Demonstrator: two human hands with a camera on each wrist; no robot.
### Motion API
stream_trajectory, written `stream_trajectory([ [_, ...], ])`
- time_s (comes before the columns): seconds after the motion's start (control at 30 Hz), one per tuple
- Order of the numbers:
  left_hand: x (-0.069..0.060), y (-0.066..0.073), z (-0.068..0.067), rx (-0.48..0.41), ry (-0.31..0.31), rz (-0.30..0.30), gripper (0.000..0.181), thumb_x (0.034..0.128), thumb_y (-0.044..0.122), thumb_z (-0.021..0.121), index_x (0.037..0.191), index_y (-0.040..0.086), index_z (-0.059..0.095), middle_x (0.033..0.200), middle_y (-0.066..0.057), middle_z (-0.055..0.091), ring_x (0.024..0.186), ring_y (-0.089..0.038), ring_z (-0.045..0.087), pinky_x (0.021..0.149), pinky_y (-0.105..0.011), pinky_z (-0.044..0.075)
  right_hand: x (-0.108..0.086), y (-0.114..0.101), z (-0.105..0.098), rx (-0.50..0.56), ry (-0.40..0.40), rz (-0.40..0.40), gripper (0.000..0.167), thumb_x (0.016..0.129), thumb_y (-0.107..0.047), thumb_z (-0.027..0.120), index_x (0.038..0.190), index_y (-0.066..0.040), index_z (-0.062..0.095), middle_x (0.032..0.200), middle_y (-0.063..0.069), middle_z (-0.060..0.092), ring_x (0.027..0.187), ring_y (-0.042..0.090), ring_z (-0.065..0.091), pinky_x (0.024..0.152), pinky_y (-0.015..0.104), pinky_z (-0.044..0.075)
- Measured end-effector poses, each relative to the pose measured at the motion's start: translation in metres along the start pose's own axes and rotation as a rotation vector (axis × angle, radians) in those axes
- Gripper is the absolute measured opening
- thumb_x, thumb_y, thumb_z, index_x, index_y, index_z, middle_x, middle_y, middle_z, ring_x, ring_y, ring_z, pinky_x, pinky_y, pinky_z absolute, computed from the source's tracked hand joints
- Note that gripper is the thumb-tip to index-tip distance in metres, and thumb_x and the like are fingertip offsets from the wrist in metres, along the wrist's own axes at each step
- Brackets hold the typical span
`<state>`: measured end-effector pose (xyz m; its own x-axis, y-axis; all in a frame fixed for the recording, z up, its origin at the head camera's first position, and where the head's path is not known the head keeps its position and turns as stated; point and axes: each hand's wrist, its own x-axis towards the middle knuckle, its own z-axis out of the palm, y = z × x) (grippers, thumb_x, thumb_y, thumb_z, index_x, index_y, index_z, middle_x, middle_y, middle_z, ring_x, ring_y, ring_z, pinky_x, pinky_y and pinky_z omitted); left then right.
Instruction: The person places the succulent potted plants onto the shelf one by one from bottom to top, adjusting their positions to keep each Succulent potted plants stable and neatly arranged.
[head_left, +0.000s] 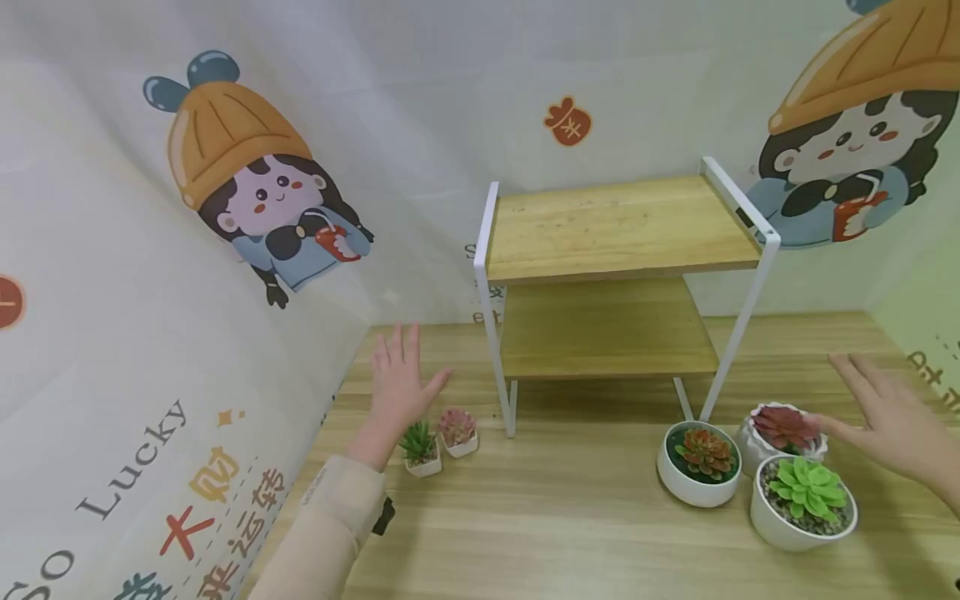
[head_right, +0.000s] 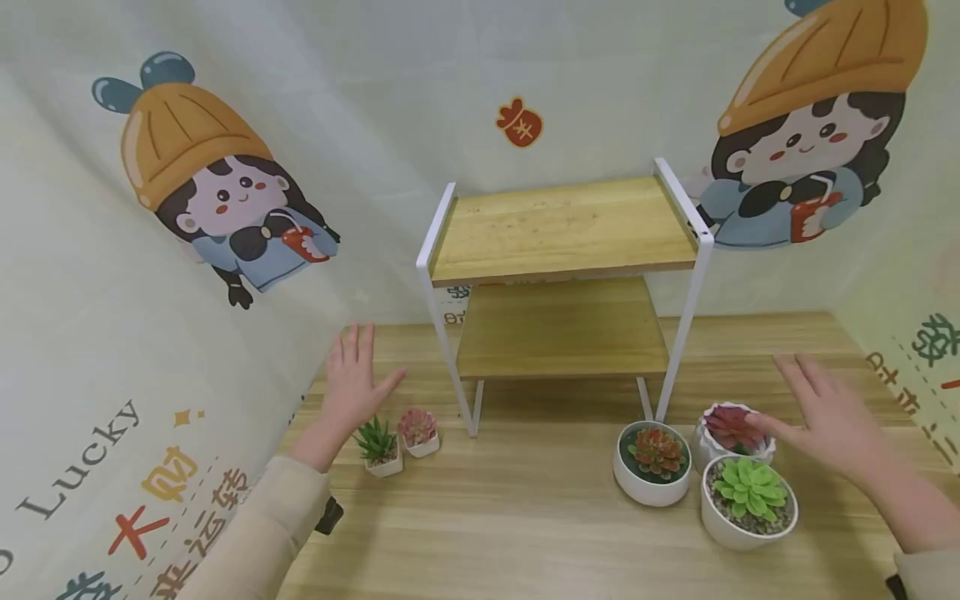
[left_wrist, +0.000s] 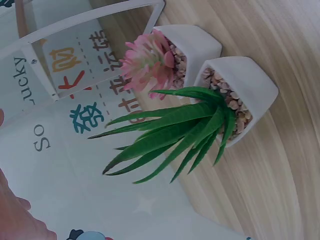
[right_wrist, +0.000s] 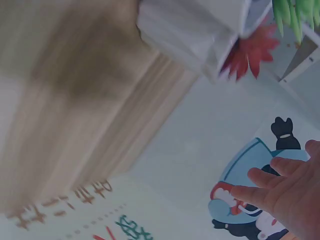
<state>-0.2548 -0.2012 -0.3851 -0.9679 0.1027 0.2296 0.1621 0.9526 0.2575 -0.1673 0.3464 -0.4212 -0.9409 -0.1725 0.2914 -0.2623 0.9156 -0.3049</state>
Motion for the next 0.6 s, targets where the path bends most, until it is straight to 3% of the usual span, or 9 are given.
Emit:
stream_trajectory([
  [0.2,-0.001,0.007,-0.011,-0.007,0.06,0.056,0.078,0.0919,0.044,0.047,0.146,0.002,0.009,0.149,-0.025,0.008,0.135,-0.046,0.002,0.109,-0.055,0.004,-0.052,0.001,0.025,0.223,0.008,0.015,0.081,0.087,-0.023,0.059,0.142,0.009,0.008,0.135,0.046,0.013,0.124,0.062,0.007,0.101,0.065,-0.005],
  [0.4,0.004,0.029,-0.033,-0.154,0.201,0.131,0.067,0.0947,0.038,0.044,0.145,0.003,0.016,0.148,-0.021,0.019,0.136,-0.037,0.017,0.11,-0.049,0.013,-0.082,-0.001,0.042,0.324,-0.007,0.051,0.081,0.089,-0.014,0.057,0.143,0.008,0.002,0.134,0.048,0.012,0.123,0.063,0.003,0.101,0.062,-0.01],
  [0.5,0.008,0.044,-0.044,-0.249,0.251,0.178,0.058,0.0962,0.031,0.042,0.144,0.004,0.022,0.148,-0.017,0.024,0.135,-0.032,0.022,0.11,-0.046,0.017,-0.092,-0.001,0.05,0.322,-0.036,0.093,0.086,0.086,-0.015,0.06,0.141,0.01,-0.001,0.133,0.048,0.012,0.115,0.067,0.017,0.094,0.072,0.006],
  [0.6,0.012,0.061,-0.056,-0.337,0.287,0.218,0.051,0.0966,0.024,0.04,0.143,0.006,0.027,0.146,-0.014,0.03,0.134,-0.03,0.027,0.11,-0.044,0.019,-0.098,0.003,0.063,0.352,-0.097,0.157,0.096,0.082,-0.015,0.066,0.139,0.012,-0.006,0.132,0.049,0.012,0.104,0.067,0.029,0.078,0.075,0.024],
])
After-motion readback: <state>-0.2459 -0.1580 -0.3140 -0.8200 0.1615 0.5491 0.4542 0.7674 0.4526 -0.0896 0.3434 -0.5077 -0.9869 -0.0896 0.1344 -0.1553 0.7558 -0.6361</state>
